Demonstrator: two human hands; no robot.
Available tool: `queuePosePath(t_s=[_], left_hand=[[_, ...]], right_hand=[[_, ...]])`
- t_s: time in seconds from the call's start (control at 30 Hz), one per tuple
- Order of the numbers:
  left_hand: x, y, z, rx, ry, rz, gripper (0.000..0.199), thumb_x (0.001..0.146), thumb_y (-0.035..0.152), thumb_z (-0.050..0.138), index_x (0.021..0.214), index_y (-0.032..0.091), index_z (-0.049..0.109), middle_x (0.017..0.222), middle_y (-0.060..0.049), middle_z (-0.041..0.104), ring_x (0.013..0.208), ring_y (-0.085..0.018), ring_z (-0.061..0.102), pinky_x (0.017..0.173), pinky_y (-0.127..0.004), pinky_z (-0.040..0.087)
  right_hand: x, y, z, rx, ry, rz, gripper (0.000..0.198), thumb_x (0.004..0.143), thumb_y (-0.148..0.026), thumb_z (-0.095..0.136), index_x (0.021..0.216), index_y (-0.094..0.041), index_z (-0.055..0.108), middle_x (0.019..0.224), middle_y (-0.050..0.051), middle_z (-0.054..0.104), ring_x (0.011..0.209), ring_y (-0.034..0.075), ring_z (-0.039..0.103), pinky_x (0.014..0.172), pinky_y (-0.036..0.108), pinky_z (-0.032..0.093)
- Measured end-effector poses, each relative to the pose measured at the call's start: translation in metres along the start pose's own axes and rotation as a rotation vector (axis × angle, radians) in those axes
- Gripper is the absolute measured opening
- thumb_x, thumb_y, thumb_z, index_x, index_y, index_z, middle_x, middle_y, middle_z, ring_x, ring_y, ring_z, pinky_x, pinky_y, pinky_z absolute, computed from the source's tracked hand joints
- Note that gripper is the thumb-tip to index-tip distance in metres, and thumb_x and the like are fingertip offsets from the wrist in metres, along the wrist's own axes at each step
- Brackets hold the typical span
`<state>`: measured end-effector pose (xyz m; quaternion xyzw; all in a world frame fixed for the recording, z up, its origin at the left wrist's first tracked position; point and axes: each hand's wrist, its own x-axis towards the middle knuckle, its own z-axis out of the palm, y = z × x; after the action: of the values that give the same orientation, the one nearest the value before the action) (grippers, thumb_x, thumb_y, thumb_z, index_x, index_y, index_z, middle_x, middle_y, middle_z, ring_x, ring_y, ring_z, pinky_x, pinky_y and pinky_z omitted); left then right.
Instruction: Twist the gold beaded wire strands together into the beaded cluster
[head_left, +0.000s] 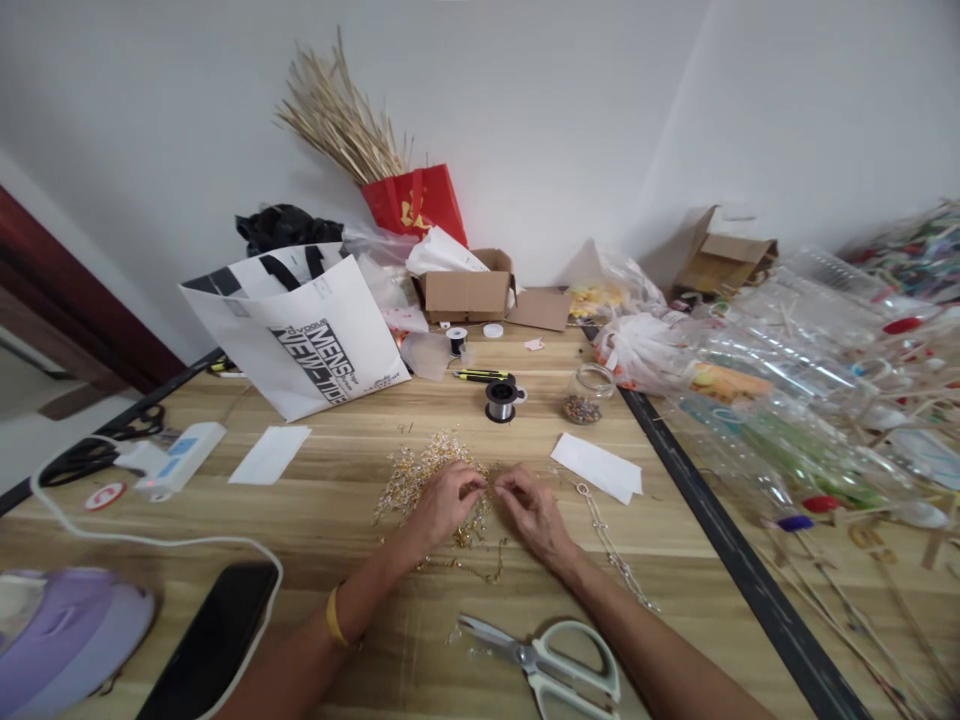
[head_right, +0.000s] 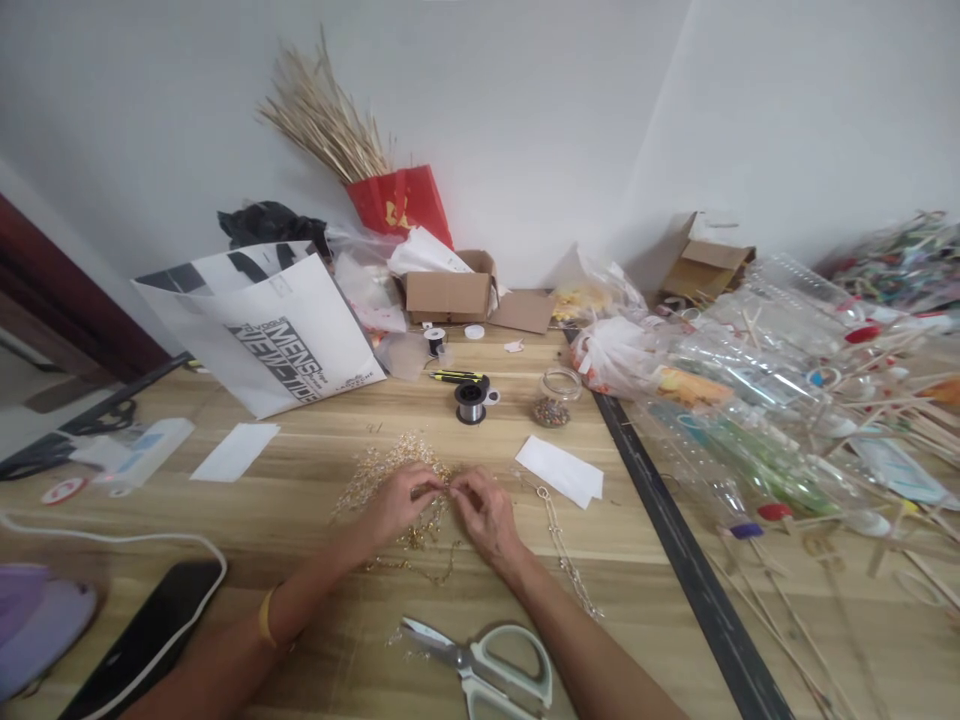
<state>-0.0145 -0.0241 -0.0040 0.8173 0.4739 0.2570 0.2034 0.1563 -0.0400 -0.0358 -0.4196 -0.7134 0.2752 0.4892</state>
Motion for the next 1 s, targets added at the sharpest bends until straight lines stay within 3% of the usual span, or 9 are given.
queuePosePath(t_s=[0.27,1.0], left_hand=[[-0.0005,0.0023,0.0063,0.266,-0.071,0.102,0.012,0.081,0.017,0.056,0.076,0.016,0.066,0.077,-0.004,0.06,0.083,-0.019,0.051,0.076,-0.031,0.04],[0.009,-0.0004,0.0064,0.366,-0.191,0.076,0.016,0.082,0.016,0.051,0.071,0.016,0.063,0.076,-0.004,0.06,0.079,-0.018,0.053,0.077,-0.029,0.039]], right_hand=[[-0.0005,0.0057,0.003,-0.021,0.041,0.052,0.015,0.084,-0.025,0.049,0.077,-0.017,0.06,0.068,0.002,0.059,0.06,0.014,0.052,0.056,0.023,0.041],[0.0002,0.003,0.0027,-0.022,0.035,0.073,0.015,0.083,-0.024,0.049,0.075,-0.017,0.06,0.066,0.001,0.058,0.06,0.013,0.052,0.056,0.023,0.04]])
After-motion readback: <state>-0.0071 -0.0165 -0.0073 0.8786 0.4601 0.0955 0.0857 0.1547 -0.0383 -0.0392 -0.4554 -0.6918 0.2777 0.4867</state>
